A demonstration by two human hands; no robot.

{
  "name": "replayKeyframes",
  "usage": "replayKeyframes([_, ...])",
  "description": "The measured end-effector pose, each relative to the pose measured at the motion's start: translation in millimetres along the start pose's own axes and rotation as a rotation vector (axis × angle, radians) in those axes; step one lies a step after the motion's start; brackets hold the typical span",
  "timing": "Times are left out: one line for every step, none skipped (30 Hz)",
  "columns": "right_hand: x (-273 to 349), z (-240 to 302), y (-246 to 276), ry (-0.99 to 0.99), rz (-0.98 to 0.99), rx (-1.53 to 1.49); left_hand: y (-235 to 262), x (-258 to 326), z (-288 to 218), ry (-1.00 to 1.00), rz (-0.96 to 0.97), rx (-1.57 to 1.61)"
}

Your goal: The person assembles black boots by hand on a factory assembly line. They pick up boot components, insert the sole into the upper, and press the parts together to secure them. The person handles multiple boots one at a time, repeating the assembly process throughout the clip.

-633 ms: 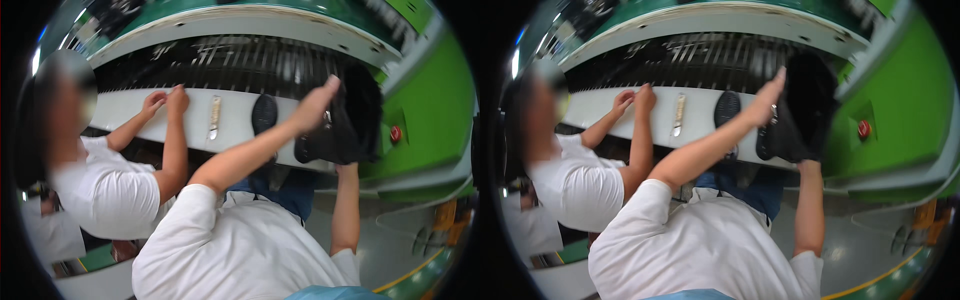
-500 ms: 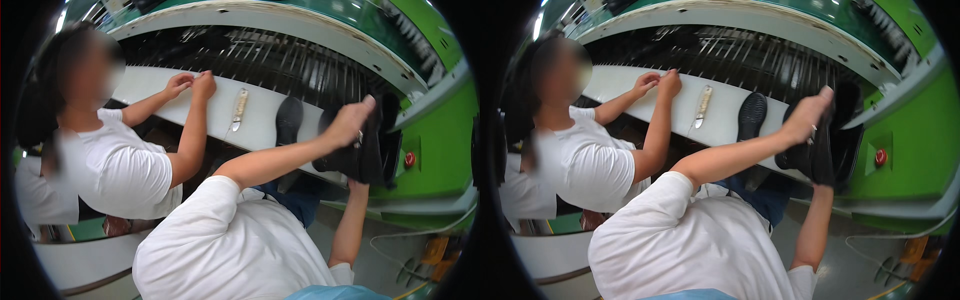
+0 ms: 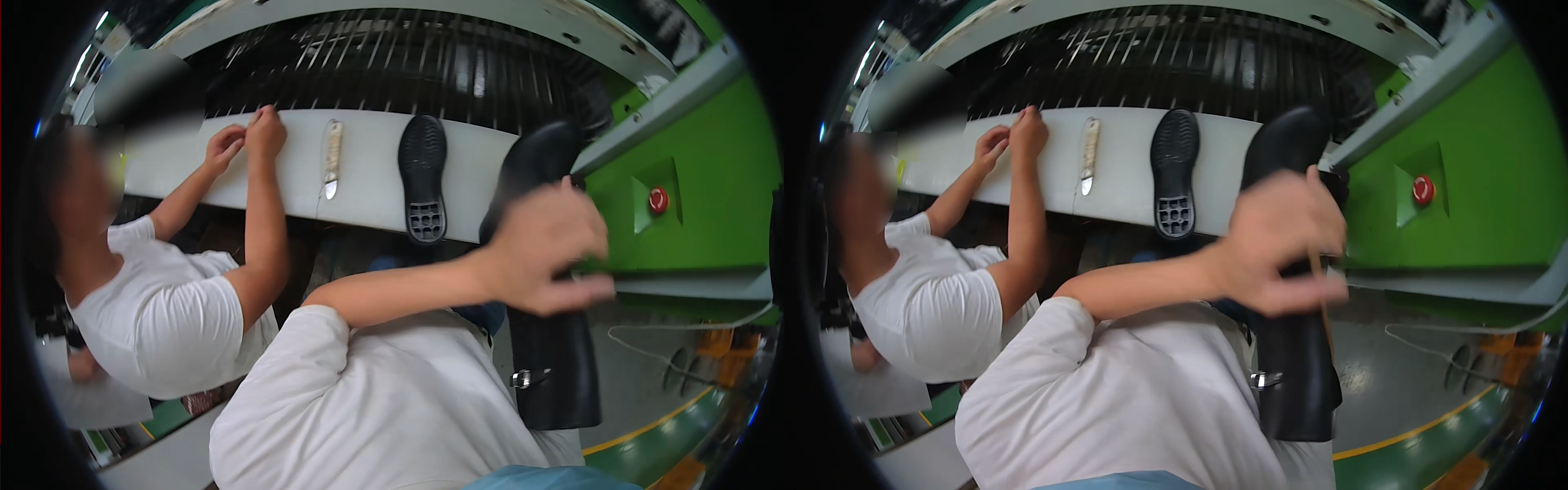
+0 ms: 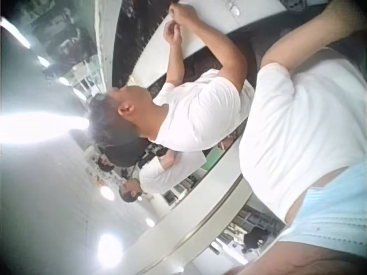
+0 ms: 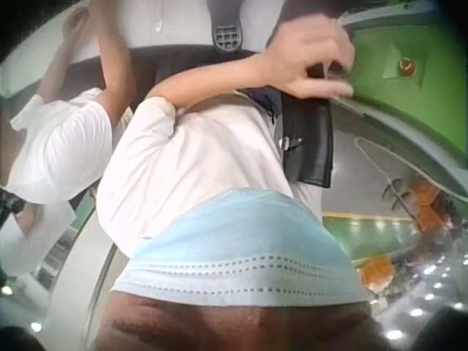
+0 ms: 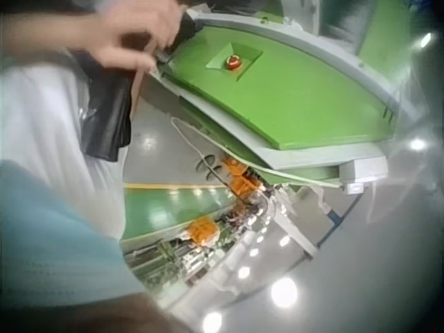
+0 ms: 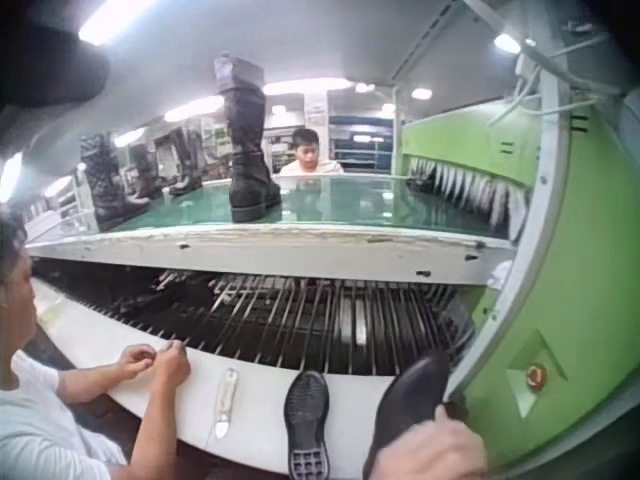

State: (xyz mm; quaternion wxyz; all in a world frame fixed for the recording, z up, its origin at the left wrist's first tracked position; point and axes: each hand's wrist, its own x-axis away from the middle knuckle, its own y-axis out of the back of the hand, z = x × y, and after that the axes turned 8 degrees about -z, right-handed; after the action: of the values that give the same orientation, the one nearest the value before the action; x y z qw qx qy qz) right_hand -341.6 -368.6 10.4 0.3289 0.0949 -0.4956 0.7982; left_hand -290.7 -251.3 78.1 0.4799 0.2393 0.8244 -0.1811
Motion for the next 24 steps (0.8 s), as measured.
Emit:
replayKeyframes([-3.7,-1.3,9.0,0.017,0.045,-0.011,12.6,-9.6,19.9,-0.064,-0.053,-0.079])
replayKeyframes([-4.9,-4.2,14.8,0.021,0.096,-0.021,23.8,-24.5,31.6,-0.086,-0.154,-0.252])
replayKeyframes([-6.3,-16.3,12.3,0.028,0.213,0.013,43.9,-24.7,46.4,-0.035,-0.132,-0.359])
replayKeyframes([1.7,-18.5,10.0,0.080,0.287,0.052,50.8,-31.0,58.8,0.020,-0.112,-0.419])
replayKeyframes([-5.2,-21.3,17.6,0.194,0.332,0.214,55.4,-36.0,67.0,0.097,-0.045,-0.421])
replayKeyframes([-7.7,-22.6,24.7,0.310,0.326,0.350,56.1,-38.0,67.1,0.218,0.015,-0.259])
replayKeyframes([-4.5,-24.9,22.4,0.420,0.316,0.489,56.9,-39.3,64.8,0.343,0.072,-0.101])
replayKeyframes([3.2,-27.9,16.3,0.477,0.288,0.495,58.2,-38.3,64.3,0.389,0.118,-0.005])
replayKeyframes([5.2,-25.6,15.7,0.526,0.333,0.541,59.3,-37.1,63.5,0.436,0.163,0.090])
replayKeyframes([8.8,-27.1,14.4,0.544,0.322,0.534,59.0,-34.6,60.4,0.401,0.187,0.098])
replayKeyframes([11.2,-29.0,12.0,0.562,0.312,0.527,57.0,-31.1,58.7,0.384,0.177,0.122])
replayKeyframes([11.7,-27.4,10.4,0.572,0.319,0.551,56.4,-31.0,58.3,0.365,0.181,0.115])
replayKeyframes([13.0,-25.4,9.8,0.579,0.323,0.580,55.9,-30.2,57.4,0.350,0.181,0.111])
replayKeyframes([13.5,-24.5,10.9,0.584,0.328,0.609,55.4,-29.0,57.7,0.350,0.178,0.111])
replayKeyframes([13.4,-25.0,14.1,0.570,0.331,0.614,55.1,-27.6,58.1,0.350,0.174,0.109])
replayKeyframes([12.0,-24.9,16.2,0.558,0.340,0.621,55.2,-27.8,58.4,0.346,0.168,0.105])
replayKeyframes([10.4,-25.3,18.9,0.544,0.349,0.627,55.1,-27.6,58.6,0.347,0.170,0.098])
replayKeyframes([8.1,-26.1,22.9,0.553,0.354,0.656,55.0,-27.1,58.6,0.349,0.171,0.090])
replayKeyframes([4.5,-27.3,28.4,0.563,0.361,0.684,55.4,-27.3,58.3,0.349,0.171,0.080])
replayKeyframes([-1.8,-31.5,40.0,0.519,0.371,0.664,55.7,-28.1,58.0,0.356,0.170,0.065])
replayKeyframes([-8.6,-35.8,51.4,0.478,0.379,0.643,56.1,-29.8,58.4,0.363,0.168,0.049])
replayKeyframes([-18.9,-44.5,71.5,0.383,0.385,0.576,56.5,-30.7,59.2,0.373,0.162,0.036])
replayKeyframes([-24.9,-47.9,75.3,0.294,0.423,0.497,57.0,-31.0,60.9,0.399,0.144,0.024])
replayKeyframes([-30.0,-51.5,79.0,0.202,0.452,0.420,55.8,-31.6,64.0,0.425,0.125,0.011])
